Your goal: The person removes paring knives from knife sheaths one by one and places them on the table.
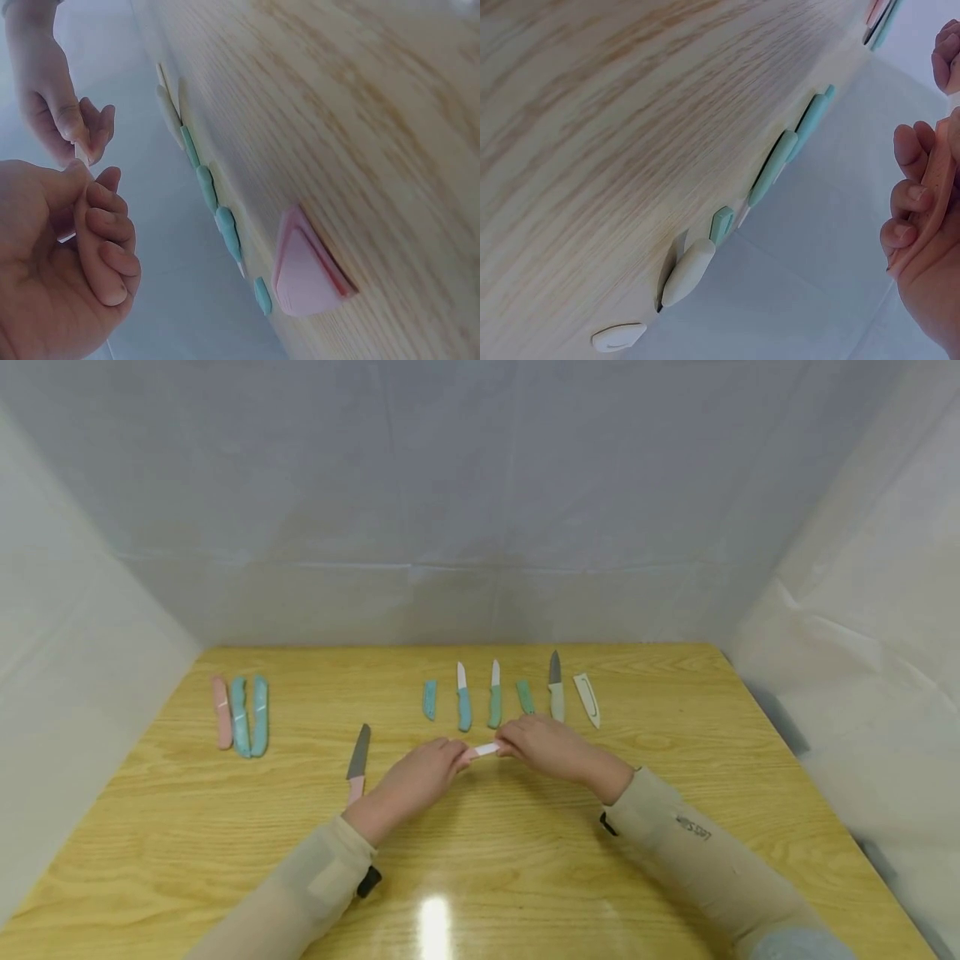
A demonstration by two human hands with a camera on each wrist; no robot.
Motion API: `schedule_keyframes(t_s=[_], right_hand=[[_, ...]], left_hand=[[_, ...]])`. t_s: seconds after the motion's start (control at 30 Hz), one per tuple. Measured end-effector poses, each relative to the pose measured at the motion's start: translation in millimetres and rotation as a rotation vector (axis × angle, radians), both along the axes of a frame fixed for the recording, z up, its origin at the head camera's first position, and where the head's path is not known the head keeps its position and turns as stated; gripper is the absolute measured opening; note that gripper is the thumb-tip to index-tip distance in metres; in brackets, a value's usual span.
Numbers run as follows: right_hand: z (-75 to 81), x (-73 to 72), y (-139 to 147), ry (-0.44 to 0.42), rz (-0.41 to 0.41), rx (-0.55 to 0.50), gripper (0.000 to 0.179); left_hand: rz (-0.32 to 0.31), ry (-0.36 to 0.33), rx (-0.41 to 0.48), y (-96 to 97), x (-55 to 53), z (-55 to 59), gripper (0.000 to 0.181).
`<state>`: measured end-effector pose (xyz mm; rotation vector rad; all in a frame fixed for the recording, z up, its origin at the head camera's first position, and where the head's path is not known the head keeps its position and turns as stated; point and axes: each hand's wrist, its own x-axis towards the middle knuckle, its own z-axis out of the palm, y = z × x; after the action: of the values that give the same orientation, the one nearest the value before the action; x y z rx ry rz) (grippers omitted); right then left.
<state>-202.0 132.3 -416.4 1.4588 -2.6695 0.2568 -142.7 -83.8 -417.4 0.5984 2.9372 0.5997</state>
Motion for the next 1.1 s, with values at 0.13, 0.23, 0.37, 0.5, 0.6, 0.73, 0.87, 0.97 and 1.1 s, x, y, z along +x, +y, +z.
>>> schedule_keyframes(t_s=[0.13, 0.23, 0.37, 0.5, 0.6, 0.73, 0.87, 0.97, 1.1], right_hand=[[0.2, -0.1, 0.3, -0.002, 0.0, 0.003, 0.02], [0.7, 0.2, 1.1, -0.005, -0.005, 0.004, 0.02], [0.9, 0.4, 2.3, -0.011, -0.012, 0.001, 0.02], [0.4, 0.1, 3.8, -0.016, -0.011, 0.003, 0.02], [-0.4, -0.3, 4.6, -0.017, -0.011, -0.003, 0.02], [-0.2, -0.5, 5.1, -0.012, -0.015, -0.007, 0.021], [0.5, -0.6, 5.7, -0.002, -0.013, -0.011, 0.02], [0.5, -0.8, 6.2, 0.005, -0.005, -0.014, 0.019], [0.2, -0.6, 6.7, 0.018, 0.006, -0.019, 0.019]], left_hand=[[0.005, -0.003, -0.002, 0.4, 0.3, 1.2, 0.029], [0.005, 0.0, -0.002, 0.8, 0.1, 1.0, 0.029], [0.002, 0.003, -0.003, 1.1, -0.3, 0.2, 0.029], [0.002, -0.005, 0.004, 1.2, -0.7, -0.4, 0.03], [0.005, -0.008, 0.004, 1.3, -0.7, -0.7, 0.03], [0.007, -0.006, 0.0, 1.4, -0.8, -0.1, 0.03], [0.013, -0.015, 0.006, 1.7, -0.9, 0.7, 0.03], [0.015, -0.024, 0.011, 1.7, -0.9, 0.4, 0.03], [0.012, -0.026, 0.016, 1.5, -0.9, 0.1, 0.03]])
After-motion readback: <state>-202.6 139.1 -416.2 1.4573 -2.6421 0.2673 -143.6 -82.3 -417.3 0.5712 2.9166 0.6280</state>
